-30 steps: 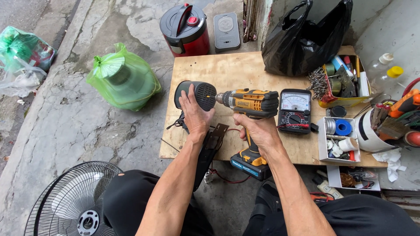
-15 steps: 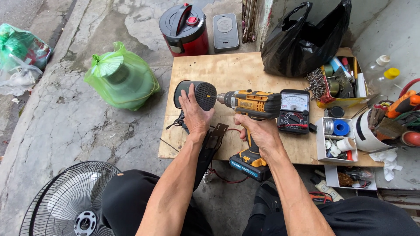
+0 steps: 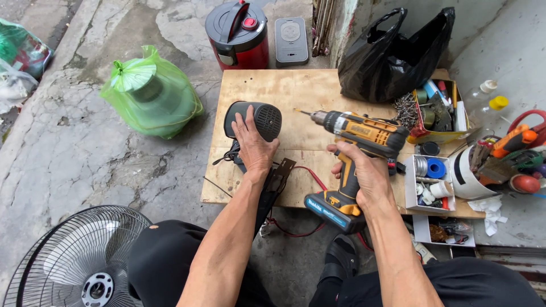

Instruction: The person disassembles a standing electric fan by removing the front grill, fan blades, and rear grill. They then use a power drill to remove screws from the motor housing and separate the motor unit from the fan stand.

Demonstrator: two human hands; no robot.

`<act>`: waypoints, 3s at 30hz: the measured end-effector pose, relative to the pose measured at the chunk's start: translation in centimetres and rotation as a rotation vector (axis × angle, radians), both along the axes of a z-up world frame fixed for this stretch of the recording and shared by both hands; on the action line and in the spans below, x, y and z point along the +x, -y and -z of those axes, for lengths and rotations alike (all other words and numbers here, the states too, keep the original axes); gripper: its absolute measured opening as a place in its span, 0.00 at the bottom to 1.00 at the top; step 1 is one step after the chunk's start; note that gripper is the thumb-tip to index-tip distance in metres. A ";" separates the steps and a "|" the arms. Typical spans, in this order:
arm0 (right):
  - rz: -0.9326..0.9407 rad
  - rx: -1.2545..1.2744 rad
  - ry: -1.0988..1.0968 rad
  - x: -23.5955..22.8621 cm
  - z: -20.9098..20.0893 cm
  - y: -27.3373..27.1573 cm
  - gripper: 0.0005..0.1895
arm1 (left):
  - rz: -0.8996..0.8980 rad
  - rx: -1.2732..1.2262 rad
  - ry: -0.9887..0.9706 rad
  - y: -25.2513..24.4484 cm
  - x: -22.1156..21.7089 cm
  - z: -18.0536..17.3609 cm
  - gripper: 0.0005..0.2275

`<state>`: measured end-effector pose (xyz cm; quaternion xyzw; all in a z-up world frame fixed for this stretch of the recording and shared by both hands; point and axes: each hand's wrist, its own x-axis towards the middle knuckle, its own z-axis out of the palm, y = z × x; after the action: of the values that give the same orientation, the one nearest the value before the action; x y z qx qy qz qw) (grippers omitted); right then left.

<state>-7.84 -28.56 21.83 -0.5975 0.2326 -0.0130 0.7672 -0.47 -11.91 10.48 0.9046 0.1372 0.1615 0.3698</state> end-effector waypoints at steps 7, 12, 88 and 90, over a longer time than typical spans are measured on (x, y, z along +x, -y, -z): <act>0.056 0.028 -0.030 7.3 6.5 0.0 0.13 | 0.004 -0.010 -0.079 -0.3 0.4 -0.5 0.42; -0.021 0.005 -0.061 15.0 10.5 -0.3 0.15 | -0.003 -0.016 -0.088 -0.3 1.0 -0.1 0.42; -0.982 -1.482 0.216 24.0 4.7 -16.2 0.38 | -0.115 -0.035 0.095 -3.4 -12.9 3.7 0.26; -1.021 -1.456 0.200 23.7 4.2 -16.1 0.35 | -0.109 -0.046 0.102 -3.4 -12.8 3.7 0.26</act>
<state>15.85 -12.46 17.65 -0.9632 -0.1954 0.1336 0.1270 -13.29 -8.48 6.78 0.8777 0.1708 0.2239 0.3877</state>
